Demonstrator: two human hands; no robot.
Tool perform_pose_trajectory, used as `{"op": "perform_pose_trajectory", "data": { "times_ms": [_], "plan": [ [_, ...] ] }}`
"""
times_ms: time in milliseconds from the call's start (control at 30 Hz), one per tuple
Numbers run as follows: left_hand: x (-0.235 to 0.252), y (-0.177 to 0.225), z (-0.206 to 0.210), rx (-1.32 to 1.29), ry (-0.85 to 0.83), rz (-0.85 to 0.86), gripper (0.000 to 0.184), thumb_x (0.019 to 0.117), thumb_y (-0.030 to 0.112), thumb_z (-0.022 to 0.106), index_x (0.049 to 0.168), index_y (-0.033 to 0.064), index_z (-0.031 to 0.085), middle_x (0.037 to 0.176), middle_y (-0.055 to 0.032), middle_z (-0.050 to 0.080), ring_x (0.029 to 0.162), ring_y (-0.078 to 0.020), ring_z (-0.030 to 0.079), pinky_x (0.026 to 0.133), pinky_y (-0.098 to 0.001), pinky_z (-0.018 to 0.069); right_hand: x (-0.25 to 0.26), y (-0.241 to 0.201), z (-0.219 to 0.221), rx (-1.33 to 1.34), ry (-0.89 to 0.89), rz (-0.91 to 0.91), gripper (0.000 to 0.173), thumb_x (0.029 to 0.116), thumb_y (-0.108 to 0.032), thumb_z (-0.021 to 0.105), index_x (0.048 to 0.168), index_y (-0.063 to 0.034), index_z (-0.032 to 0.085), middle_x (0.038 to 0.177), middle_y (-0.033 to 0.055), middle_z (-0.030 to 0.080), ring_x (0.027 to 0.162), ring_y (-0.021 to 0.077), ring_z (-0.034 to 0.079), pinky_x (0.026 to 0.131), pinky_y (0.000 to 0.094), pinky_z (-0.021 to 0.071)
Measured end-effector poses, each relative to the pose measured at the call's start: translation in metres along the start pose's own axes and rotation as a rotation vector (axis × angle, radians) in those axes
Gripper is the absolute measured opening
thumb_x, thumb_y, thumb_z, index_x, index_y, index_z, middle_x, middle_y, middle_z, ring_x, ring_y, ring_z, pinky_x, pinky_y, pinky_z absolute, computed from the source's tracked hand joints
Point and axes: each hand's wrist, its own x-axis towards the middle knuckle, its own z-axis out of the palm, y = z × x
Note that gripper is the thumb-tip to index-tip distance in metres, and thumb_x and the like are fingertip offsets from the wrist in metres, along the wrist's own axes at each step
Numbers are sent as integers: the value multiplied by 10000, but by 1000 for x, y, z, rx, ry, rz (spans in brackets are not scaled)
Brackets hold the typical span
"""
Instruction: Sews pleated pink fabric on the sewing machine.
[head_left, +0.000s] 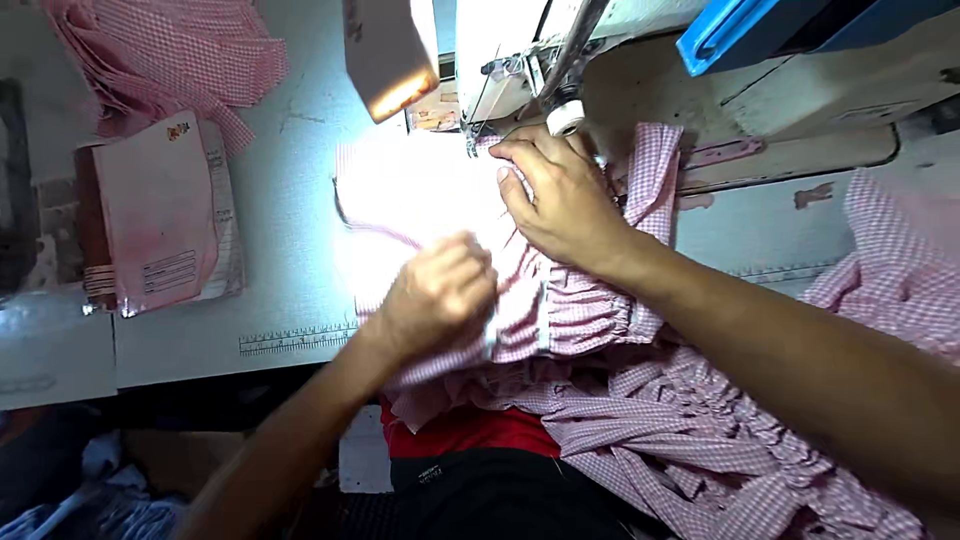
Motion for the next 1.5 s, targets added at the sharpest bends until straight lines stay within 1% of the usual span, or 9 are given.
{"op": "perform_pose_trajectory", "data": {
  "times_ms": [367,533,700,767,900,1067,1200,1367,1500],
  "plan": [
    [-12,17,4,-20,-21,-151,234,1015,210,643,1031,31,792,1133,-121,768,1186,-248,700,1091,-398,525,4,6,5,-56,35,-63,451,1048,-261,403,1405,-73,604,1382,189,603,1266,360,557,1027,475,439],
    [-11,13,2,-44,-53,-148,246,1006,234,659,1081,40,790,1170,-122,757,1210,-235,686,1099,-379,519,0,10,1,-5,105,-189,306,1026,-149,439,1161,-55,698,1221,162,680,1163,336,607,962,440,474],
    [-10,14,-1,-58,-65,-149,257,1011,246,657,1104,47,790,1192,-122,752,1222,-237,680,1104,-374,515,-2,9,-8,-67,16,-153,402,993,-206,475,1344,-84,627,1358,206,597,1262,384,559,1042,491,456],
    [-9,13,-1,-62,-68,-141,251,1008,242,663,1094,45,791,1186,-125,753,1218,-241,682,1100,-374,517,-5,9,-10,-57,28,-236,295,1023,-112,454,1200,-64,685,1225,190,657,1194,383,587,1000,493,462],
    [-8,13,-1,-47,-80,-140,240,1008,229,657,1091,50,792,1172,-110,759,1213,-225,684,1098,-361,518,-14,1,-17,-171,-21,-155,454,1010,-399,443,1237,-91,687,1300,136,652,1243,355,575,1012,504,449],
    [-6,15,-2,-2,-82,-145,263,1013,252,653,1112,48,787,1173,-116,757,1208,-232,686,1093,-366,519,-22,6,-18,-114,36,-255,264,1034,-123,466,1156,-77,696,1182,166,680,1157,393,597,946,538,445],
    [-6,14,-1,-4,-74,-140,267,1018,255,647,1105,45,788,1169,-125,758,1209,-240,688,1099,-377,517,-21,6,-22,-176,-37,-124,508,983,-488,466,1240,-104,678,1271,168,642,1209,392,575,969,564,423],
    [-5,12,-1,-17,-73,-144,248,1019,231,645,1094,44,790,1160,-121,760,1198,-235,693,1086,-369,525,-26,3,-23,-106,-21,-259,263,1030,-129,464,1148,-78,693,1162,171,666,1139,404,584,960,551,419],
    [-4,12,-3,-6,-92,-144,252,1021,239,641,1090,49,791,1165,-114,760,1202,-230,690,1083,-363,529,-25,4,-23,-202,-26,-191,400,1039,-368,450,1173,-73,686,1226,149,672,1151,379,602,973,551,422]
  ]
}}
